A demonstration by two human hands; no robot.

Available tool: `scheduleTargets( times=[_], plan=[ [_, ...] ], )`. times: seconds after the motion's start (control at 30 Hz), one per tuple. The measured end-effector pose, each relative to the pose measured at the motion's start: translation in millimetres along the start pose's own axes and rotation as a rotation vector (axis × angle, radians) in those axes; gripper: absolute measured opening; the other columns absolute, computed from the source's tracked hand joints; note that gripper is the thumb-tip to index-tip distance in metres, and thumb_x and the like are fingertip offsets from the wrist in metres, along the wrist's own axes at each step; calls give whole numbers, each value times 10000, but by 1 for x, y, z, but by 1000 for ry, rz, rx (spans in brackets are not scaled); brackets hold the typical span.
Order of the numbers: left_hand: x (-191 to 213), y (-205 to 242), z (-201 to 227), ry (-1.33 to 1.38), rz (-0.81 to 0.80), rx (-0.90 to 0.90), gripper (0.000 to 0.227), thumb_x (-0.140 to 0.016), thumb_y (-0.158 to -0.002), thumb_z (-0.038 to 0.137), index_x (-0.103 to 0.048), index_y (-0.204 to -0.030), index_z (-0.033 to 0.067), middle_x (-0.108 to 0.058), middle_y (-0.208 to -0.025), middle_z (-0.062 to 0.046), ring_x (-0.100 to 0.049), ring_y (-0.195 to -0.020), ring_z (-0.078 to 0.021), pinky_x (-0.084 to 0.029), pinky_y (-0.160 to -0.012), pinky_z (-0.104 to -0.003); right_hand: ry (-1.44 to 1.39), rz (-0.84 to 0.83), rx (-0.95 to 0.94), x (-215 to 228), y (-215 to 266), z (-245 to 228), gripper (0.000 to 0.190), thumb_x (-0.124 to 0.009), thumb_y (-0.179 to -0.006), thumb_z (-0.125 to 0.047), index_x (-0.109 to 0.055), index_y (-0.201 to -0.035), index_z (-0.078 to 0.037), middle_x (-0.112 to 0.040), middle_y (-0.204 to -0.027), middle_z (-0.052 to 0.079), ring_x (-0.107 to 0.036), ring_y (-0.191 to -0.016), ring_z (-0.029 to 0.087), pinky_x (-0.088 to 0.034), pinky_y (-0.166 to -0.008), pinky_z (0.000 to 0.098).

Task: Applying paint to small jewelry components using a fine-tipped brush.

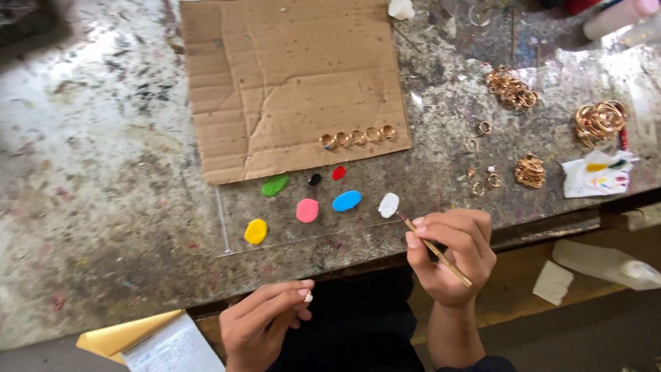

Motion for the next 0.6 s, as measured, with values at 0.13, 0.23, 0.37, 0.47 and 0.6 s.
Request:
scheduleTargets(
  times=[0.13, 0.23, 0.37, 0.47, 0.6],
  plan=[
    [1, -1, -4, -21, -12, -45, 102, -693, -880, -17, -744, -959, 22, -794, -997, -154, -785, -570, -109, -673, -575, -149, 8, 10, 4, -2, 2, 5, 99, -718, -947, -110, -632, -903, -85, -707, -880, 63, -603, -870, 211, -536, -781, 319],
    [3, -6, -5, -54, -38, -29, 94, -712, -870, 10, -738, -955, 42, -796, -1000, -147, -813, -580, -102, -690, -580, -132, 29, 18, 13, -2, 5, 8, 97, -725, -935, -103, -641, -889, -85, -709, -868, 61, -595, -872, 215, -535, -765, 316],
    [3, -15, -2, -107, -85, -19, 136, -735, -863, 19, -739, -988, 73, -804, -1035, -113, -808, -570, -58, -672, -601, -118, 46, 31, 11, -3, 6, 11, 97, -731, -930, -94, -644, -888, -92, -709, -865, 55, -593, -861, 212, -524, -773, 302],
    [2, -16, -3, -114, -103, -35, 155, -730, -871, 16, -732, -1012, 81, -799, -1056, -109, -802, -555, -42, -669, -621, -119, 57, 4, 57, -6, 5, 7, 116, -744, -919, -90, -633, -883, -93, -722, -847, 36, -619, -824, 187, -508, -782, 288],
    [2, -17, -5, -103, -69, 11, 172, -741, -854, 6, -739, -1006, 86, -800, -1047, -119, -807, -550, -61, -682, -584, -118, 68, 42, 63, -5, 6, 7, 105, -732, -933, -110, -643, -877, -107, -724, -880, 46, -594, -863, 198, -511, -760, 286]
  ],
)
Point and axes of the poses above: each hand's wrist, its own y-axis away from the middle knuckle, its own x-axis out of the back of the hand, z = x × y, the point moved 8 cm from there along -y, towards the middle knuckle
